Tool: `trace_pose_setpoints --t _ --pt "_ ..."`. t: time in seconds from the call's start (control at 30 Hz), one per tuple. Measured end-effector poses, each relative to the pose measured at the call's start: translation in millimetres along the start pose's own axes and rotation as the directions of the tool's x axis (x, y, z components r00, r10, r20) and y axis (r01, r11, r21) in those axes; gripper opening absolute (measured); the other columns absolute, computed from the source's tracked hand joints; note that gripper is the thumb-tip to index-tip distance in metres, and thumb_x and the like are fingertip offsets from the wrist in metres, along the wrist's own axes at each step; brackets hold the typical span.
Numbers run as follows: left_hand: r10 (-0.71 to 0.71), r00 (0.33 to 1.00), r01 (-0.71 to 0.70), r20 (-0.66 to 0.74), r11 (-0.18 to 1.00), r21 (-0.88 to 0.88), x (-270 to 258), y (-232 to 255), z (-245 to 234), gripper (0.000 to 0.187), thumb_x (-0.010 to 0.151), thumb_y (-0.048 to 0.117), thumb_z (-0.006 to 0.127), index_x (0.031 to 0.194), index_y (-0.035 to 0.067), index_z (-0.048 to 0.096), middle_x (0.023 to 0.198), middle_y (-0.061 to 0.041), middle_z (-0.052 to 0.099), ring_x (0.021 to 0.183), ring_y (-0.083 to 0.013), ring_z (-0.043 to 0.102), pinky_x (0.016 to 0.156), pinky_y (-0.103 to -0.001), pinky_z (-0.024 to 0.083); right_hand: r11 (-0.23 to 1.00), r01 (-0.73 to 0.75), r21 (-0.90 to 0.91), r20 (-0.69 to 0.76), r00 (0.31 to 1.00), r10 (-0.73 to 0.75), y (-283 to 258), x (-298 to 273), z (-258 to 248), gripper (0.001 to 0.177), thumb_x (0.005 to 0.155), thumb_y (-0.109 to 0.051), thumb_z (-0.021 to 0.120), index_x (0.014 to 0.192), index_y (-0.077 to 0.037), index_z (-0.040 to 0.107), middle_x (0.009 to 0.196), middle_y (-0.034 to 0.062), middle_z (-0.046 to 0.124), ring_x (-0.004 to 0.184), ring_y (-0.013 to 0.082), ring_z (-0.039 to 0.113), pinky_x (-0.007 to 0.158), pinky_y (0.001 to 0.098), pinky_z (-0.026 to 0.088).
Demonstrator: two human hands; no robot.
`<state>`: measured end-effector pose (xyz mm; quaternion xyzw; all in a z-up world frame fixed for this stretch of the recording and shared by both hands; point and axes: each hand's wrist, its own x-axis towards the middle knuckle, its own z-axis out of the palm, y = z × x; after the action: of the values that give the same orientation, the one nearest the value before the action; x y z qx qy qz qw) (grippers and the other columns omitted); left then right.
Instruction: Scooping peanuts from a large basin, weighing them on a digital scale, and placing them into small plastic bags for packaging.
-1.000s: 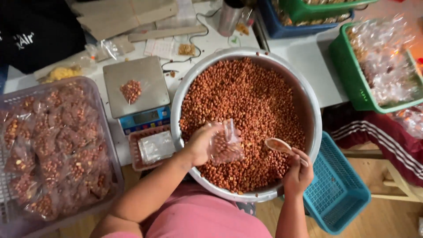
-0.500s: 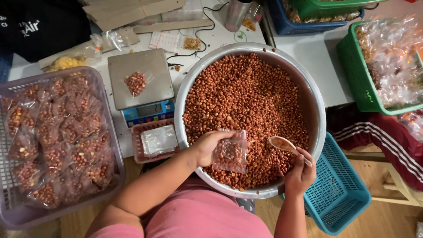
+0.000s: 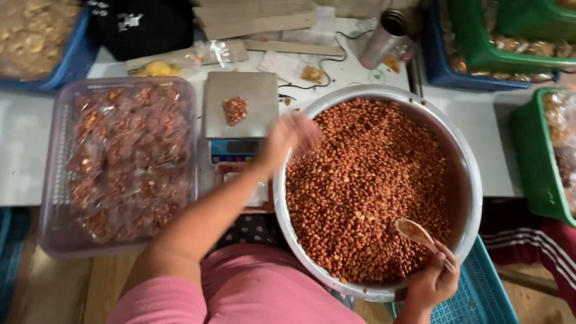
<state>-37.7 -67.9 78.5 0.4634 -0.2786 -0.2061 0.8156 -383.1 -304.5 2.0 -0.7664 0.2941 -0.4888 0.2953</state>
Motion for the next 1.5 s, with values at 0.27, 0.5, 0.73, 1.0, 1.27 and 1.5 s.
trace_pose_setpoints --t 0.27,0.5,0.73,1.0,1.27,1.5 --pt "0.167 0.882 0.361 -0.44 0.36 0.86 64 -27 -163 0.013 0.094 0.023 0.066 0.097 0.024 0.078 0.097 0.004 0.079 0.086 -0.018 0.072 0.07 -0.036 0.053 0.997 0.021 0.074 -0.013 1.0 -0.02 19 -1 -2 0.014 0.119 -0.003 0.056 0.12 0.007 0.066 0.117 0.0215 0.068 0.106 0.0318 0.065 0.096 0.0422 0.053" --pt "0.468 0.859 0.203 -0.206 0.056 0.978 -3 -68 -148 0.045 0.079 0.024 0.091 0.105 0.007 0.059 0.106 -0.012 0.056 0.107 -0.0322 0.054 0.097 -0.04 0.046 0.985 -0.104 0.142 -0.067 0.991 0.114 26 -4 -2 0.014 0.118 -0.005 0.056 0.121 0.004 0.067 0.113 0.0149 0.068 0.08 0.0173 0.055 0.071 0.029 0.047" --pt "0.51 0.826 -0.166 -0.241 0.628 0.76 -40 -19 -72 0.013 0.104 0.018 0.062 0.105 0.005 0.06 0.105 -0.013 0.067 0.09 -0.0222 0.069 0.081 -0.033 0.057 0.997 -0.061 0.057 -0.056 0.996 0.065 19 -1 -3 0.016 0.12 -0.009 0.056 0.123 0.002 0.067 0.12 0.0135 0.068 0.109 0.0247 0.062 0.096 0.0357 0.05" --pt "-0.721 0.69 0.666 -0.06 0.666 -0.337 -56 -9 34 0.032 0.095 0.014 0.06 0.125 0.003 0.057 0.103 -0.021 0.07 0.084 -0.0306 0.073 0.068 -0.042 0.065 0.967 -0.15 0.206 -0.055 0.985 0.164 23 -1 -1 0.018 0.119 -0.012 0.054 0.119 0.003 0.065 0.111 0.0151 0.068 0.07 0.0143 0.051 0.066 0.0255 0.044" --pt "-0.86 0.51 0.807 0.003 0.478 -0.348 -72 -44 70 0.032 0.093 0.014 0.066 0.124 0.015 0.065 0.104 -0.006 0.07 0.099 -0.0216 0.068 0.064 -0.041 0.064 0.962 -0.211 0.172 -0.052 0.974 0.223 2 5 -1 0.021 0.115 -0.016 0.052 0.116 -0.001 0.067 0.1 0.0099 0.066 0.072 0.0131 0.055 0.067 0.0244 0.044" --pt "-0.756 0.64 0.724 0.137 0.535 -0.435 -78 -67 64 0.033 0.098 0.013 0.059 0.129 0.004 0.067 0.124 -0.021 0.071 0.101 -0.0288 0.07 0.08 -0.045 0.061 0.964 -0.185 0.188 -0.052 0.979 0.198 -1 5 1 0.021 0.116 -0.014 0.052 0.11 0.002 0.066 0.111 0.0129 0.068 0.074 0.014 0.056 0.068 0.0251 0.045"
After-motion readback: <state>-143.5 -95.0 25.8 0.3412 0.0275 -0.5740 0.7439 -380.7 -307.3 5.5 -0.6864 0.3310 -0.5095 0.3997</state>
